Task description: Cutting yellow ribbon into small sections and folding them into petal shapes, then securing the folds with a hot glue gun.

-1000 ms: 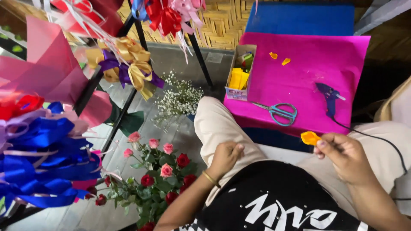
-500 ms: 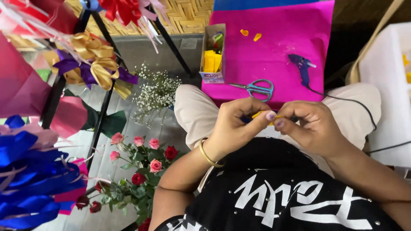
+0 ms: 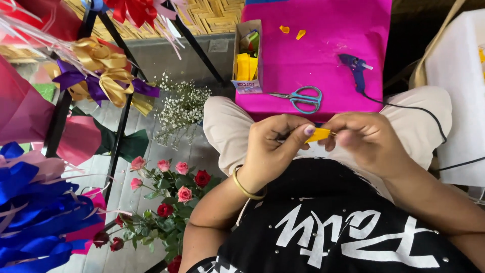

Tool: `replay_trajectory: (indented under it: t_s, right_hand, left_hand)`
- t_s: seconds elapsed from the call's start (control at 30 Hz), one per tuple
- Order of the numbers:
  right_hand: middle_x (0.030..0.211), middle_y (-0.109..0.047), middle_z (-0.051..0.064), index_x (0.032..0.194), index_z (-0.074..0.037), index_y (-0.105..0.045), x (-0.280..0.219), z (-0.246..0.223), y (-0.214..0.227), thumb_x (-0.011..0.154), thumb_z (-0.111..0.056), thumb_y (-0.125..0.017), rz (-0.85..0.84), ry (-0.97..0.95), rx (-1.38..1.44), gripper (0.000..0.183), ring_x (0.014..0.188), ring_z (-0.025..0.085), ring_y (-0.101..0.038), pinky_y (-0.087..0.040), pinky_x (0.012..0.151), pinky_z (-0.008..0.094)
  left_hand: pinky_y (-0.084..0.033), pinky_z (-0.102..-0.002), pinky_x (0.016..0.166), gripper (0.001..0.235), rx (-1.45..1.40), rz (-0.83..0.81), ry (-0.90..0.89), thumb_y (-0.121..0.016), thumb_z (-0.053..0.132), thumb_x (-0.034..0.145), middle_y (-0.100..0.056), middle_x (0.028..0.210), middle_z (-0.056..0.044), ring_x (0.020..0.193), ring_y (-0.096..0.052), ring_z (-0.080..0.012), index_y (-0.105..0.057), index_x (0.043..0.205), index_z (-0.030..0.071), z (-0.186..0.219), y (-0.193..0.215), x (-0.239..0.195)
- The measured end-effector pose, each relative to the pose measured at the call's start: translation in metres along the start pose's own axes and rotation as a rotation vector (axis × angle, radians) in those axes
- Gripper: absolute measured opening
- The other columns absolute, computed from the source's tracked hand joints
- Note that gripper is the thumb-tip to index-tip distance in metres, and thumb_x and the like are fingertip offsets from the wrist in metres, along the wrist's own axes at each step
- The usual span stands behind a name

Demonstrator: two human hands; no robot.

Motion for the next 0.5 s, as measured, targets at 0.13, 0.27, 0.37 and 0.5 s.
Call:
replay_trajectory:
  t_s: [0.13,0.27,0.37,0.5]
  right_hand:
    - [0.102,-0.074,0.017,0.116,0.005,-0.070,-0.002,-0.001,0.008,0.092,-0.068,-0.045,0.098,-0.040,-0.056,0.081,0.082,0.024,-0.073,-0.059,0.078,0.032]
    - [0.088,-0.073,0.007,0.100,-0.003,-0.074,0.000,-0.012,0.003,0.087,-0.032,-0.069,0.122,-0.061,-0.194,0.032,0.073,0.014,-0.068,-0.053,0.065,0.024]
    - [0.076,-0.070,0.000,0.085,-0.007,-0.073,0.004,-0.021,-0.002,0.091,-0.016,-0.074,0.101,0.024,-0.351,0.011,0.064,0.009,-0.059,-0.040,0.055,0.023]
    - [0.072,-0.072,0.000,0.078,-0.008,-0.071,0.009,-0.030,-0.010,0.091,-0.019,-0.071,-0.016,0.125,-0.355,0.017,0.062,0.010,-0.066,-0.052,0.059,0.024]
  left_hand:
    - [-0.057,-0.021,0.057,0.015,-0.045,0.012,0.027,-0.067,0.021,0.099,-0.074,0.080,-0.004,0.065,-0.075,-0.0158,-0.073,0.099,0.007,-0.001,0.001,-0.001]
    - [-0.055,-0.021,0.060,0.013,-0.007,0.001,-0.016,-0.068,0.020,0.099,-0.073,0.078,-0.003,0.065,-0.074,-0.0135,-0.072,0.096,0.007,0.002,-0.002,-0.001]
    - [-0.054,-0.022,0.062,0.016,-0.003,-0.013,-0.018,-0.067,0.023,0.099,-0.072,0.076,-0.002,0.065,-0.069,-0.0105,-0.071,0.096,0.008,0.002,0.000,-0.001]
    - [-0.051,-0.025,0.071,0.023,0.055,-0.162,-0.030,-0.076,0.031,0.091,-0.074,0.093,-0.001,0.077,-0.064,-0.0091,-0.071,0.101,0.010,-0.007,0.000,-0.004]
Point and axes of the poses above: each hand's wrist, its own x-axis towards the middle knuckle, its own y-axis out of the back of the hand, z = x × y, the point moved 7 cm from there along x, towards the middle knuckle
